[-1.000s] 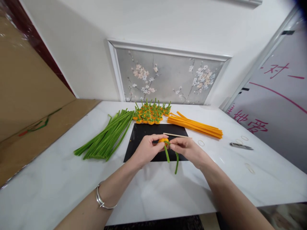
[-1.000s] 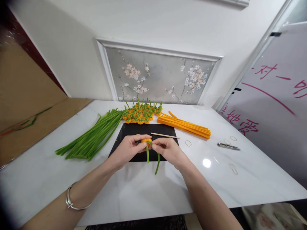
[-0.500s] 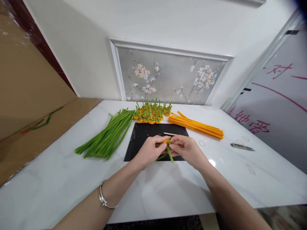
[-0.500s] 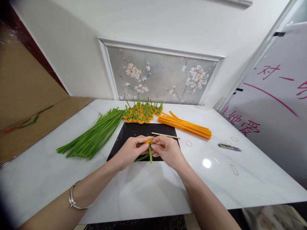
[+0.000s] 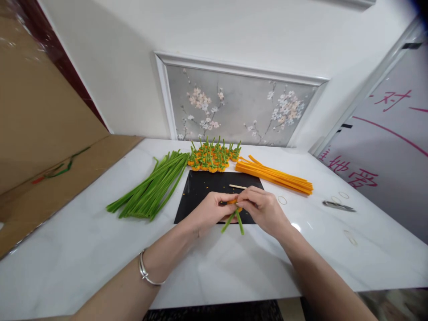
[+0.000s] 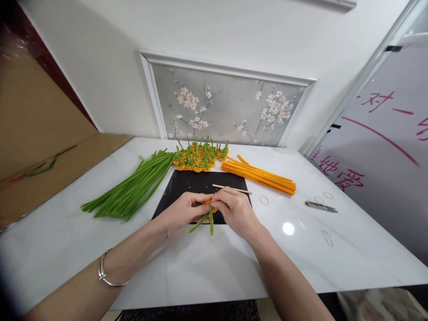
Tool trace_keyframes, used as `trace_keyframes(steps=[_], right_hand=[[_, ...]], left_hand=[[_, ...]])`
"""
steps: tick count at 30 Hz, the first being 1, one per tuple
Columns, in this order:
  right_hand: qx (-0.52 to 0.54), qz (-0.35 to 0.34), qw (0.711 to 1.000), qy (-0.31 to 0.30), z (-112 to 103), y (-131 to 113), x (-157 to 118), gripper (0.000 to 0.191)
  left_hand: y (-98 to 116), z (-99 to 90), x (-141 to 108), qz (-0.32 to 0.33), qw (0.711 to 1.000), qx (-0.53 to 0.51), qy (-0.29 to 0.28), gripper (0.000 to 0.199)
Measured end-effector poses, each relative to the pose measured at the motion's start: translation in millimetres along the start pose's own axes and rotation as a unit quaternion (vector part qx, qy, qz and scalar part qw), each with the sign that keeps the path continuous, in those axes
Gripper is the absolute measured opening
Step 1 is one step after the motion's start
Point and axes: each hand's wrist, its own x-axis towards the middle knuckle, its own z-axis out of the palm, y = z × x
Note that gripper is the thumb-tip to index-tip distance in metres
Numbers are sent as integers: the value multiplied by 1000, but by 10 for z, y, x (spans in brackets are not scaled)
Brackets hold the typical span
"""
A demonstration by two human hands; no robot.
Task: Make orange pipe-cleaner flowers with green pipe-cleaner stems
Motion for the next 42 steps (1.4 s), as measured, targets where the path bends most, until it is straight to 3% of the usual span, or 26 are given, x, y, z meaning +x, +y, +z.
trace_keyframes(steps=[2, 4, 7, 10, 13, 17, 20, 26, 33, 35, 37, 40, 42], right_hand=[[-5, -65, 998, -23, -25, 23, 2, 19], [4, -79, 997, -26, -51, 44, 7, 18], [68, 32, 997, 11, -88, 49, 16, 11], [153, 182, 971, 7, -101, 19, 23, 26], [171, 252, 951, -45, -59, -22, 24, 36], [135, 240, 960, -61, 40, -45, 17, 34], [100, 216, 970, -59, 73, -33, 10, 31], [-70, 105, 991, -46, 80, -63, 10, 22], [-254, 51, 963, -71, 144, -134, -37, 20], [-296, 38, 951, -83, 142, -137, -48, 20], [-330, 24, 940, -85, 129, -138, -54, 19], [-363, -14, 929, -68, 93, -140, -58, 18], [-368, -62, 925, -65, 56, -143, -53, 17]], left_hand=[[3, -22, -4, -25, 999, -22, -14, 35], [4, -30, -4, -22, 999, -35, -18, 36], [-8, -19, 12, 29, 999, -11, 22, 33], [-46, -11, 41, 118, 985, 95, 83, 30], [-93, -17, 54, 217, 934, 250, 133, 33], [-126, -11, 37, 301, 850, 404, 151, 39], [-128, 4, 27, 310, 834, 434, 143, 39], [-118, 13, 37, 280, 841, 440, 143, 41], [-122, 24, 45, 279, 848, 424, 150, 40], [-128, 16, 55, 257, 868, 398, 151, 39], [-129, 2, 65, 217, 906, 334, 141, 37], [-95, -16, 58, 98, 981, 141, 89, 35], [-45, -23, 32, 5, 1000, 1, 31, 37]])
